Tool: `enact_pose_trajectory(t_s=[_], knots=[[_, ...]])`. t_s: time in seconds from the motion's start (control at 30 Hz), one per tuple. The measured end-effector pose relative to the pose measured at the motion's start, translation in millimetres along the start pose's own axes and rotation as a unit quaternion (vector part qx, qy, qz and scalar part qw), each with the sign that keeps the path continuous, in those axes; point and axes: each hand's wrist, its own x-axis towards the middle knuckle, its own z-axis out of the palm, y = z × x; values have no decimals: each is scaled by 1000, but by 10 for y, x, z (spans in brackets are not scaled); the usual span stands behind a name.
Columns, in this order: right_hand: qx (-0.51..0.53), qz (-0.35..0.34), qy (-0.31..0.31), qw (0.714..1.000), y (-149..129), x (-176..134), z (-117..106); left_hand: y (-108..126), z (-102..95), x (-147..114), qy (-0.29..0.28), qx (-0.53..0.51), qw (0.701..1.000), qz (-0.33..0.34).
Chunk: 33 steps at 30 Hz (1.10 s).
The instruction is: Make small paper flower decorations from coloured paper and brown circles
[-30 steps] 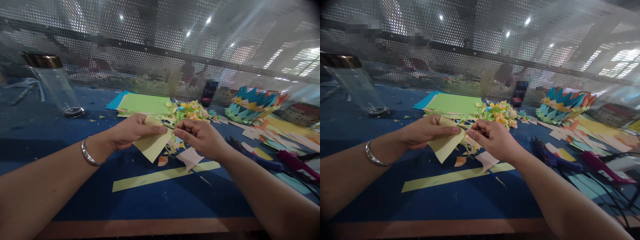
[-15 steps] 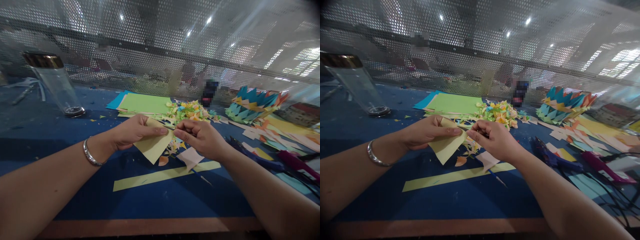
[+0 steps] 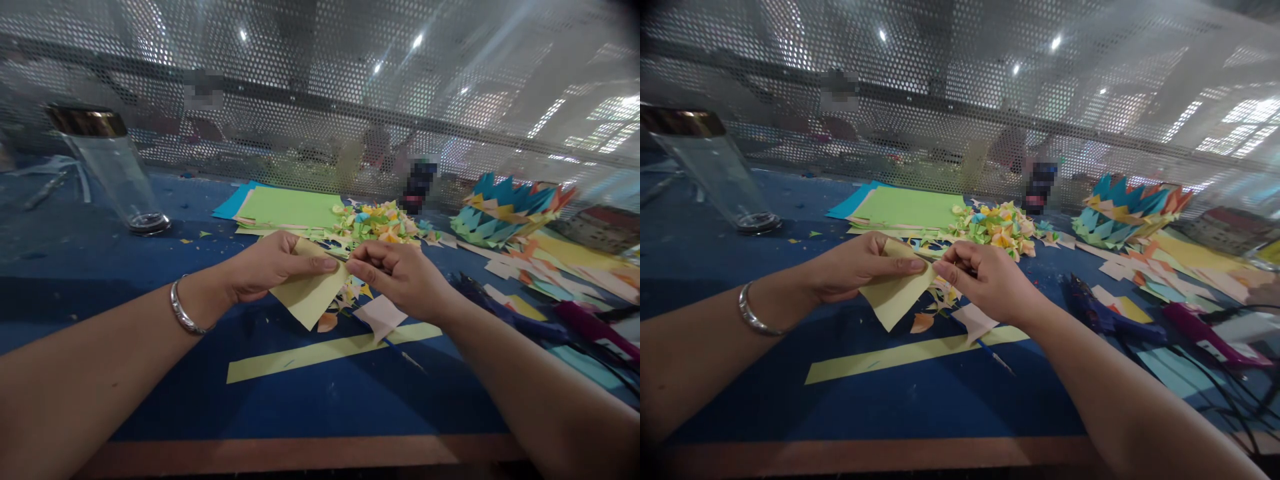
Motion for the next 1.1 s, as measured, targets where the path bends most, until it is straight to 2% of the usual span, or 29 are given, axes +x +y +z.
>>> enact_pose_trajectory(t_s=[0.53, 0.73, 1.1], knots=[[6, -8, 2, 1000, -17, 11, 15, -6, 18, -6, -20, -28, 999, -6], [12, -8, 16, 1000, -4, 10, -7, 53, -41, -24, 19, -45, 999, 3], [7, -9, 16, 1000, -20, 11, -9, 15, -66, 11, 12, -46, 999, 15]])
